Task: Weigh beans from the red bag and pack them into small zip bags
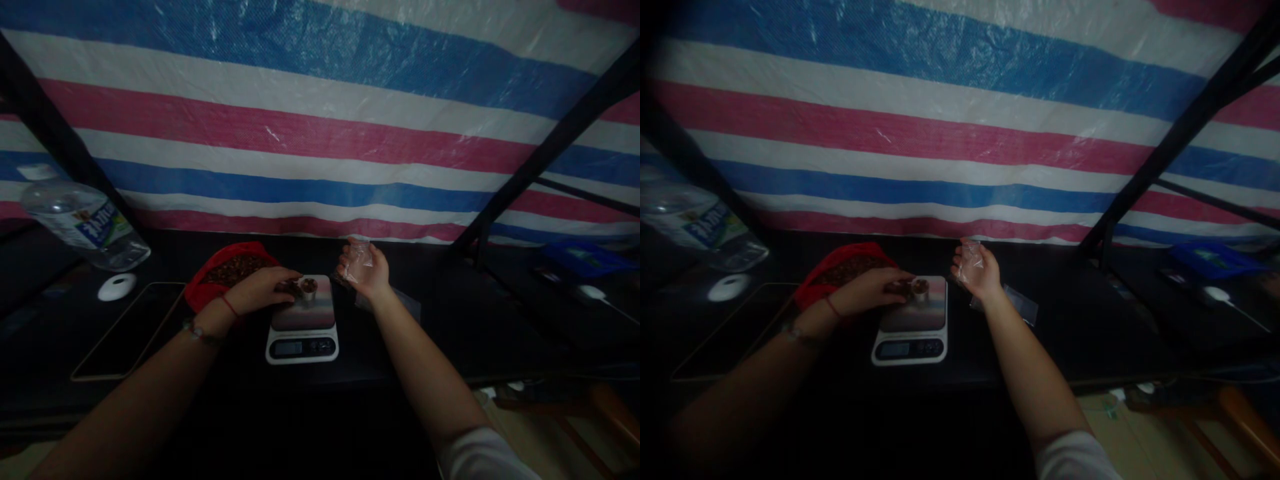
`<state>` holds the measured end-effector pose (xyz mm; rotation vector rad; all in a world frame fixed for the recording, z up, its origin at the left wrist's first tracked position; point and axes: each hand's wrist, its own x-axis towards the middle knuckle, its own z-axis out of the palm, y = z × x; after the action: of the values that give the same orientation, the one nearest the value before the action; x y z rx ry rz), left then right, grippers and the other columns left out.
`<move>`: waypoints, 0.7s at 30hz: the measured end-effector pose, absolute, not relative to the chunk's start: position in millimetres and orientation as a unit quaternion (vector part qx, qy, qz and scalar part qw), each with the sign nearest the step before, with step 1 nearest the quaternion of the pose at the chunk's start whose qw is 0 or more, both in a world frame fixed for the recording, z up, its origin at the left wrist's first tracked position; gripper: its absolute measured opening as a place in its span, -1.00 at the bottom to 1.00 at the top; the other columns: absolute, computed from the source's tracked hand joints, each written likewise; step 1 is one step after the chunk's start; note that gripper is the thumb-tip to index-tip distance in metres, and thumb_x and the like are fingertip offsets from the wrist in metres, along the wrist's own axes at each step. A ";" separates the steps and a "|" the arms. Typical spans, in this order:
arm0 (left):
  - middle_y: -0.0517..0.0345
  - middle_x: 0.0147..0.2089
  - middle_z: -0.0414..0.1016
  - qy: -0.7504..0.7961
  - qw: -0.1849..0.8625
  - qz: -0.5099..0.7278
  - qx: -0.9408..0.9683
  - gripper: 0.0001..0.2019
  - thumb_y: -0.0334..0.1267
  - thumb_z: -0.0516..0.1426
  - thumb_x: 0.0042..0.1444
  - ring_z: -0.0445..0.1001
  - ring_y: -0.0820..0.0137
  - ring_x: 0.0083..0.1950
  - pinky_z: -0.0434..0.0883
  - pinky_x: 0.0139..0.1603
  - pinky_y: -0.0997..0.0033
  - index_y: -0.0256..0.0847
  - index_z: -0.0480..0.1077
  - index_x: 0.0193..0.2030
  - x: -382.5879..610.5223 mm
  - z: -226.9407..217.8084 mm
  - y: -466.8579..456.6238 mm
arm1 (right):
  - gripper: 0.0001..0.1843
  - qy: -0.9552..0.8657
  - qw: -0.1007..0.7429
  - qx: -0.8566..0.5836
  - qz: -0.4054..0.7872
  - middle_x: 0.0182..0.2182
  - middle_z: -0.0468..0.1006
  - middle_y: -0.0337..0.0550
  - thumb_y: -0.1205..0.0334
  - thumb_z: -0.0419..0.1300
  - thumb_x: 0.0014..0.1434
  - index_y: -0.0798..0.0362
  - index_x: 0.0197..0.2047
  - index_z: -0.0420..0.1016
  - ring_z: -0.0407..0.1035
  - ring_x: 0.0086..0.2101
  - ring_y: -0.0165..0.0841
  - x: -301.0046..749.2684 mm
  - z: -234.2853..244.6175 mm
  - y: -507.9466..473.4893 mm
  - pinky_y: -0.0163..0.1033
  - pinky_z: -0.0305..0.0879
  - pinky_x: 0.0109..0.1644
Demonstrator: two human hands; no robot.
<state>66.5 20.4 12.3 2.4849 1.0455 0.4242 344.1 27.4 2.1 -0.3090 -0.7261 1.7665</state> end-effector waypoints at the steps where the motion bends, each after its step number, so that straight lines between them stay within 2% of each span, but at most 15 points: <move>1: 0.07 0.04 0.51 0.370 0.203 0.153 0.894 -0.49 -0.17 0.26 0.01 0.48 0.29 0.02 0.36 0.04 0.38 -0.18 0.37 0.13 65.9 12.3 20.5 | -0.63 -0.309 0.568 -0.132 0.752 -0.29 0.56 -0.23 0.00 0.12 0.10 -0.02 -0.07 0.42 0.42 -0.36 -0.37 344.2 2.0 27.5 -0.22 0.38 -0.29; 5: 0.06 0.02 0.51 0.338 0.192 0.167 0.906 -0.61 -0.14 0.16 0.13 0.48 0.32 0.00 0.36 0.04 0.37 -0.16 0.39 0.09 62.5 14.6 20.4 | -0.64 -0.308 0.569 -0.133 0.751 -0.30 0.56 -0.23 0.00 0.11 0.11 -0.02 -0.07 0.42 0.43 -0.35 -0.37 343.9 2.6 27.5 -0.21 0.39 -0.29; 9: 0.05 0.00 0.51 0.329 0.174 0.179 0.911 -0.70 -0.23 -0.02 0.25 0.46 0.35 0.02 0.35 0.08 0.37 -0.18 0.43 0.03 58.3 18.0 22.2 | -0.66 -0.307 0.573 -0.139 0.747 -0.31 0.56 -0.22 0.00 0.10 0.12 -0.04 -0.09 0.42 0.43 -0.36 -0.35 343.7 3.7 26.8 -0.20 0.39 -0.31; 12: 0.07 0.02 0.50 0.328 0.172 0.185 0.910 -0.71 -0.27 -0.02 0.24 0.44 0.36 0.03 0.34 0.09 0.36 -0.17 0.44 0.01 56.8 16.2 25.2 | -0.67 -0.314 0.573 -0.138 0.744 -0.30 0.56 -0.23 0.00 0.11 0.13 -0.06 -0.08 0.42 0.43 -0.36 -0.36 343.5 5.0 25.8 -0.21 0.39 -0.31; 16: 0.06 -0.02 0.51 0.325 0.172 0.187 0.911 -0.73 -0.22 0.03 0.22 0.45 0.35 -0.02 0.36 0.05 0.37 -0.18 0.46 -0.03 57.9 12.2 28.0 | -0.67 -0.314 0.575 -0.151 0.741 -0.31 0.56 -0.23 -0.01 0.11 0.12 -0.05 -0.10 0.42 0.43 -0.36 -0.36 342.8 7.8 24.5 -0.22 0.38 -0.32; 21: 0.03 -0.06 0.52 0.356 0.136 0.209 0.901 -0.71 -0.25 -0.02 0.22 0.45 0.33 -0.02 0.36 0.06 0.34 -0.23 0.48 -0.06 51.2 18.9 29.1 | -0.67 -0.306 0.578 -0.149 0.741 -0.31 0.56 -0.23 -0.01 0.09 0.13 -0.03 -0.10 0.43 0.42 -0.38 -0.37 342.8 8.4 24.3 -0.23 0.37 -0.33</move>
<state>51.2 29.1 18.9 2.6079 1.0309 0.6062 342.8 24.3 8.4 -0.3490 -0.7151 1.7341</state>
